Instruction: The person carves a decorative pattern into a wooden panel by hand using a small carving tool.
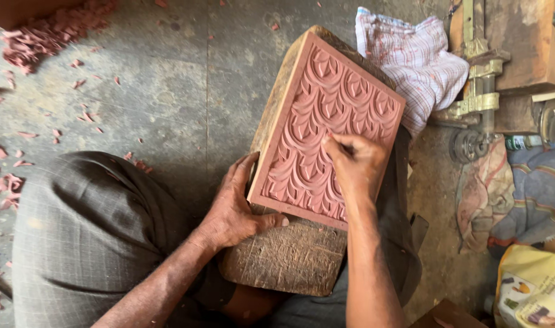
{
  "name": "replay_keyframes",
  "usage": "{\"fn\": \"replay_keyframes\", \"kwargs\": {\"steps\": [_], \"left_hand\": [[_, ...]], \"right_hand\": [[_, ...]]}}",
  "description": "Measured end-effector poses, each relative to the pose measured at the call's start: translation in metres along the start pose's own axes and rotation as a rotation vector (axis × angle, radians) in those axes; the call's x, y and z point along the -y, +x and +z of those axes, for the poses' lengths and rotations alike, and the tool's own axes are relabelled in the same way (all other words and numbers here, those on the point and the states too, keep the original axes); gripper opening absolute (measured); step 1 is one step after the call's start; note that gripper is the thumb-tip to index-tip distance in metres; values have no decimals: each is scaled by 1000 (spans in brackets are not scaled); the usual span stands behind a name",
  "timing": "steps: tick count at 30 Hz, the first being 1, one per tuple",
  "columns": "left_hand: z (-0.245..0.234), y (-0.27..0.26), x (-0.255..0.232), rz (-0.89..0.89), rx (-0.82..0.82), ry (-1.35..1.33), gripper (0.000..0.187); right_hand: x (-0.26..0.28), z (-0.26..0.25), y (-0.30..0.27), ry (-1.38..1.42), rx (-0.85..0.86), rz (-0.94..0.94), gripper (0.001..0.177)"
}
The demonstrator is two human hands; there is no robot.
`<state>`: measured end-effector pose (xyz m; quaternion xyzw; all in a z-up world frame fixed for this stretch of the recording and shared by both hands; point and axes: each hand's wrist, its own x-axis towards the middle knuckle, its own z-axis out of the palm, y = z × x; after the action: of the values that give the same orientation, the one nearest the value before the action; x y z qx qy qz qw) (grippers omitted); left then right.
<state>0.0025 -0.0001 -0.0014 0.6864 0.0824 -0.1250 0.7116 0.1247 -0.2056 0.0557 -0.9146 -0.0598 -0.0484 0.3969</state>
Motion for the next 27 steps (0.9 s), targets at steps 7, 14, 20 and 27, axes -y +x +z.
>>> {"fn": "replay_keyframes", "kwargs": {"steps": [7,14,20,27], "left_hand": [[-2,0,-2,-13,-2,-107,136],[-6,1,-5,-77,35,-46,136],[-5,2,-6,-73,54,-172,137],[-2,2,-4,-56,41,-78,137]], "right_hand": [[-3,5,4,-23,23,-29,11],[0,-19,5,-206,125,84,4],[-2,-52,17,44,258,-64,2],[-18,-33,16,-144,357,-191,6]]}}
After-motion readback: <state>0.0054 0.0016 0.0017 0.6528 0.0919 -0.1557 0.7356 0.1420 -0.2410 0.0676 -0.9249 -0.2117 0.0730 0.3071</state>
